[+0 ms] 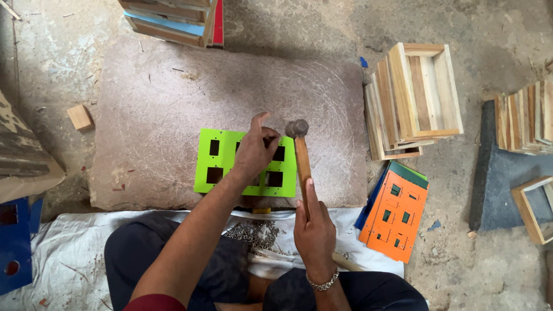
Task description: The person sits on the floor and uses a hammer to drive nails into colorful plastic templates placed on a cushion. They then pick up wooden frames, position them over the templates, and hammer nails to secure the pieces. The person repeats this process with different colored templates and wooden frames.
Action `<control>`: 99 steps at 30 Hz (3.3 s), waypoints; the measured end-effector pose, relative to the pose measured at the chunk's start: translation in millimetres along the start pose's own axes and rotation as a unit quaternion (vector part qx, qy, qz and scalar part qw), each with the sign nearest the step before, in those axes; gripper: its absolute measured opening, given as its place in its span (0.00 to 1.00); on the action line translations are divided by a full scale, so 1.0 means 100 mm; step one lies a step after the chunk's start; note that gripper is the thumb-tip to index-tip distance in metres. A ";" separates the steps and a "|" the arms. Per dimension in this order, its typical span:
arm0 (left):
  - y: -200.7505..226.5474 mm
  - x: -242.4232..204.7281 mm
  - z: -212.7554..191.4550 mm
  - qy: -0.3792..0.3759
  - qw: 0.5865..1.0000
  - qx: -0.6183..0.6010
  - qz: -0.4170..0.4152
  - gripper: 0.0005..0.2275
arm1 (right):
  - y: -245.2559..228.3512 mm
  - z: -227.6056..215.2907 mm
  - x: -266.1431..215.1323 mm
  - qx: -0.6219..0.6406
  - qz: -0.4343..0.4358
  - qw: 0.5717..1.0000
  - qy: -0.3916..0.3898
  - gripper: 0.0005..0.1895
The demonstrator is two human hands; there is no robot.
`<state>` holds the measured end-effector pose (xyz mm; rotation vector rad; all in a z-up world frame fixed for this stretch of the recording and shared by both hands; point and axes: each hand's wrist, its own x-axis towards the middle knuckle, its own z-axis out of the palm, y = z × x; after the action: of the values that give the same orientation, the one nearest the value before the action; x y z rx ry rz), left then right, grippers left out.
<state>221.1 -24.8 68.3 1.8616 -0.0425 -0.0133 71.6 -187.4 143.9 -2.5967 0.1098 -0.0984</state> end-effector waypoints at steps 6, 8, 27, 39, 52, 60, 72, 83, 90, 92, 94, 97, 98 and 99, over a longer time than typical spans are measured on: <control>-0.04 0.02 0.02 0.004 1.000 -0.006 0.028 0.30 | 0.07 0.02 -0.01 -0.037 0.005 0.999 -0.031 0.32; -0.06 0.01 0.03 0.000 1.000 -0.018 0.025 0.31 | 0.08 0.00 0.00 -0.025 -0.017 0.999 -0.014 0.32; -0.26 -0.01 0.11 0.067 0.992 -0.035 0.106 0.18 | 0.15 0.19 0.10 0.056 -0.047 0.997 -0.005 0.30; -0.27 0.04 0.09 0.069 0.991 -0.019 0.111 0.18 | 0.02 0.14 -0.10 0.151 0.013 0.988 0.020 0.32; -0.03 -0.42 0.18 0.031 0.992 0.046 0.110 0.26 | 0.56 0.10 -0.74 0.537 0.360 0.761 -0.050 0.40; -0.56 -2.22 0.12 -0.264 0.898 0.313 0.161 0.11 | 0.61 0.19 -0.72 0.555 0.355 0.751 -0.039 0.39; -0.92 -2.33 0.17 -0.255 0.906 0.297 0.163 0.03 | 0.62 0.21 -0.78 0.577 0.352 0.736 -0.044 0.40; -0.70 -1.75 -0.28 0.093 0.982 0.072 0.145 0.05 | 0.66 0.22 -0.73 0.587 0.351 0.729 -0.042 0.40; -0.51 -0.48 -0.99 0.169 0.968 0.155 0.107 0.05 | 0.56 0.21 -0.66 0.572 0.367 0.733 -0.037 0.40; -0.53 -0.35 -1.04 0.167 0.968 0.137 0.124 0.06 | 0.53 0.22 -0.66 0.571 0.368 0.733 -0.037 0.40; -0.56 -0.27 -1.04 0.162 0.968 0.142 0.131 0.06 | 0.50 0.20 -0.63 0.572 0.365 0.734 -0.038 0.40; -0.60 -0.22 -1.01 0.154 0.966 0.167 0.124 0.05 | 0.48 0.20 -0.60 0.573 0.368 0.731 -0.035 0.41; -0.61 -0.22 -0.99 0.152 0.965 0.178 0.117 0.04 | 0.48 0.21 -0.59 0.571 0.371 0.732 -0.033 0.41; -0.62 -0.25 -0.99 0.151 0.966 0.176 0.111 0.04 | 0.46 0.22 -0.60 0.568 0.373 0.733 -0.031 0.41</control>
<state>200.7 88.7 37.1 2.1838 -0.0434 0.4606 11.6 -209.2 98.2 -1.1763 0.7851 0.1729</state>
